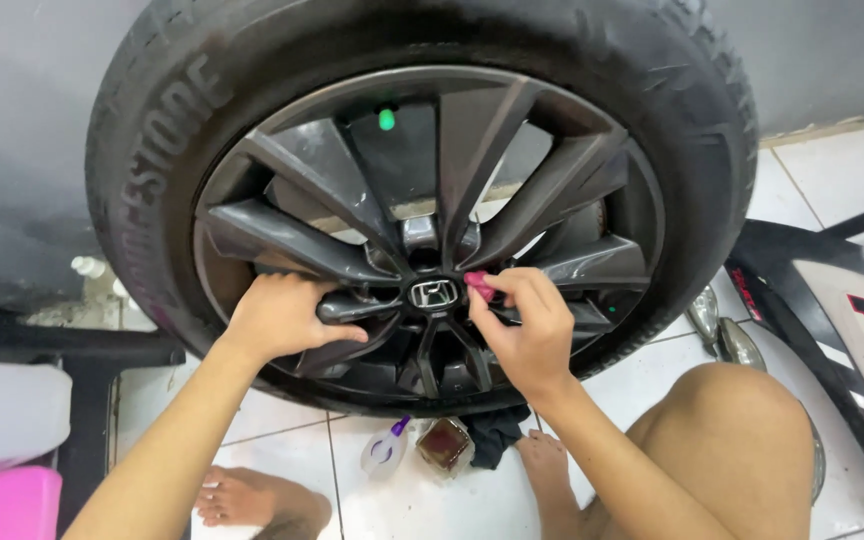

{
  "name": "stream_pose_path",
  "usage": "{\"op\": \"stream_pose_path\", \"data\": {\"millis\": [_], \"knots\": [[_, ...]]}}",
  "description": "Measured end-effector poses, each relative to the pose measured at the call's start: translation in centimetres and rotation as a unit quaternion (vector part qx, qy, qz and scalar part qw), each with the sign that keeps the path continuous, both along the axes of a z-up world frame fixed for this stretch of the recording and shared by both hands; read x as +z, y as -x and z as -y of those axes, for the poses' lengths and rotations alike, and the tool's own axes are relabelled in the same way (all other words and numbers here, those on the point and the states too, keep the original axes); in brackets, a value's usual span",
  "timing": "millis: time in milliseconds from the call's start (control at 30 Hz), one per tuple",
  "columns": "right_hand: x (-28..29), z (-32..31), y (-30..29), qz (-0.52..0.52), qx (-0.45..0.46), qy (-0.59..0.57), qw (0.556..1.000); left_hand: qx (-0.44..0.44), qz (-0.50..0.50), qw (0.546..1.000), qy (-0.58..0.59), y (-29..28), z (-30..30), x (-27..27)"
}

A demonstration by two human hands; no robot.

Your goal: The person scrubs the spokes and center of a car wheel using a small pink sponge. They hold the wheel with one hand while scrubbing with the other, moving around the rim to clean different sections.

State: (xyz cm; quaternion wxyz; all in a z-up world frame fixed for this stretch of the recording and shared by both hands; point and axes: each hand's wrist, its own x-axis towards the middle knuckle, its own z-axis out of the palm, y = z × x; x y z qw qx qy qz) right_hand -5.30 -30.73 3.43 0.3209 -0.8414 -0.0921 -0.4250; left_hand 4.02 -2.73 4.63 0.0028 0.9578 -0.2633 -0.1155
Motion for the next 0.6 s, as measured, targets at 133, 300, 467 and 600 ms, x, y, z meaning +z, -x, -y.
{"op": "stream_pose_path", "data": {"millis": [133, 300, 467, 600], "knots": [[1.5, -2.1, 0.2, -0.004, 0.034, 0.009, 0.999, 0.004, 0.013, 1.000, -0.006, -0.1, -0.2, -0.9], [3.5, -4.2, -1.3, 0.049, 0.021, 0.051, 0.997, 0.001, 0.017, 1.000, -0.005, -0.1, -0.3, -1.1], [3.3, -5.3, -1.8, 0.022, -0.017, 0.035, 0.999, 0.001, -0.003, 1.000, 0.017, -0.1, -0.2, -0.5], [3.0, -4.9, -2.0, 0.032, 0.013, 0.005, 0.999, 0.005, 0.003, 1.000, 0.007, -0.3, -0.3, -1.0]]}}
